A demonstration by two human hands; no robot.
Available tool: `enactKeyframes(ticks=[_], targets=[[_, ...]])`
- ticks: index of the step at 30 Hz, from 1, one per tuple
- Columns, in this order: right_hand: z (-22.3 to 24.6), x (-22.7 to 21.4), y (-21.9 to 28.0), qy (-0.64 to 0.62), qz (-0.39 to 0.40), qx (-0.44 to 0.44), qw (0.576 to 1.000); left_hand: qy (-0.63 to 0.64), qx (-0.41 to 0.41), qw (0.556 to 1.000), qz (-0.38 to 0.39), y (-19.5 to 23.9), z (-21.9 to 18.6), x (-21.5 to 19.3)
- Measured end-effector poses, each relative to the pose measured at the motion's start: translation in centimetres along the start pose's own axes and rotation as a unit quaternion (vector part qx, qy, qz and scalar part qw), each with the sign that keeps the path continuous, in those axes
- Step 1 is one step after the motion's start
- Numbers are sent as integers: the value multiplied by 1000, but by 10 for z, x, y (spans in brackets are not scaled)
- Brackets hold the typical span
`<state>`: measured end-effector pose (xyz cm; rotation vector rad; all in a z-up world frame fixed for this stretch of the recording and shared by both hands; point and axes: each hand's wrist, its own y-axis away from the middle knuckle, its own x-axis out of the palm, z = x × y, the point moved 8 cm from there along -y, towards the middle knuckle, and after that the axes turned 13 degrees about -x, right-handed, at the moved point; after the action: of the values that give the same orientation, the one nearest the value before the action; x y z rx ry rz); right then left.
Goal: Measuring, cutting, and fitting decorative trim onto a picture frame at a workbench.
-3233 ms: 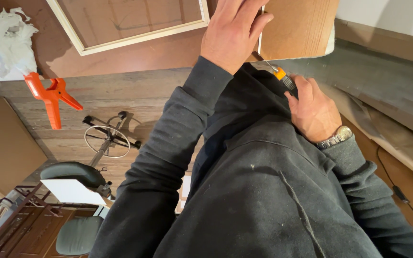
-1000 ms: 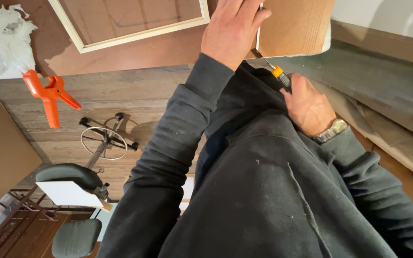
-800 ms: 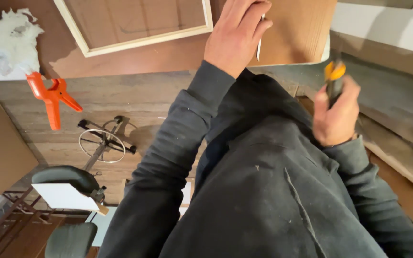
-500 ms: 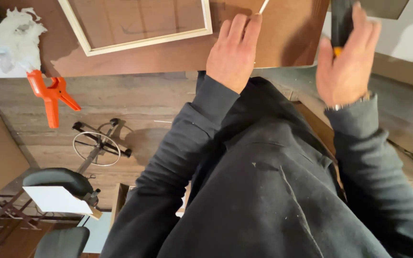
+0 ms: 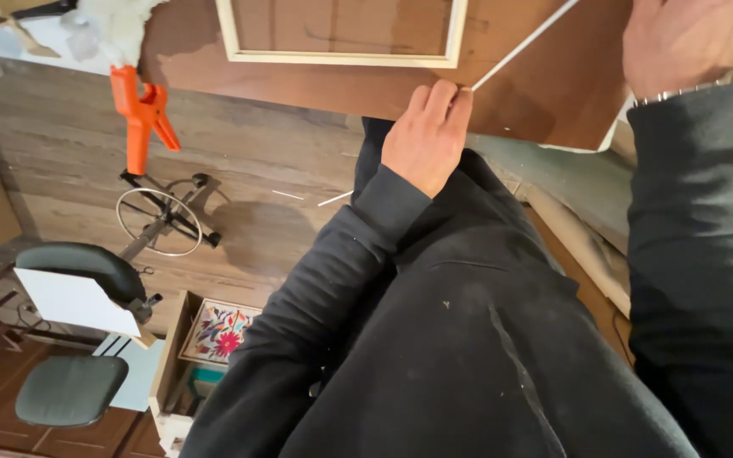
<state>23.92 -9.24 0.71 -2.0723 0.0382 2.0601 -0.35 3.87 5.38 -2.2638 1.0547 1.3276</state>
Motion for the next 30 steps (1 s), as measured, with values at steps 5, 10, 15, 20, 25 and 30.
enactKeyframes(ticks=[5, 10, 15, 20, 25, 30], targets=[[82, -95, -81, -66, -24, -119, 990, -3, 27, 1000, 2, 1, 13, -16], [82, -64, -61, -124, 29, -169, 977, -22, 76, 997, 15, -1, 28, -28], [96, -80, -79, -113, 69, -204, 970, 3, 108, 993, 39, -6, 43, -45], [112, -93, -97, -95, 79, -235, 964, 1, 117, 992, 54, -10, 58, -47], [115, -94, -94, -168, 88, -218, 957, 14, 125, 990, 63, -20, 63, -58], [111, -96, -85, -276, 98, -97, 951, 97, 75, 992, 33, -33, 84, -92]])
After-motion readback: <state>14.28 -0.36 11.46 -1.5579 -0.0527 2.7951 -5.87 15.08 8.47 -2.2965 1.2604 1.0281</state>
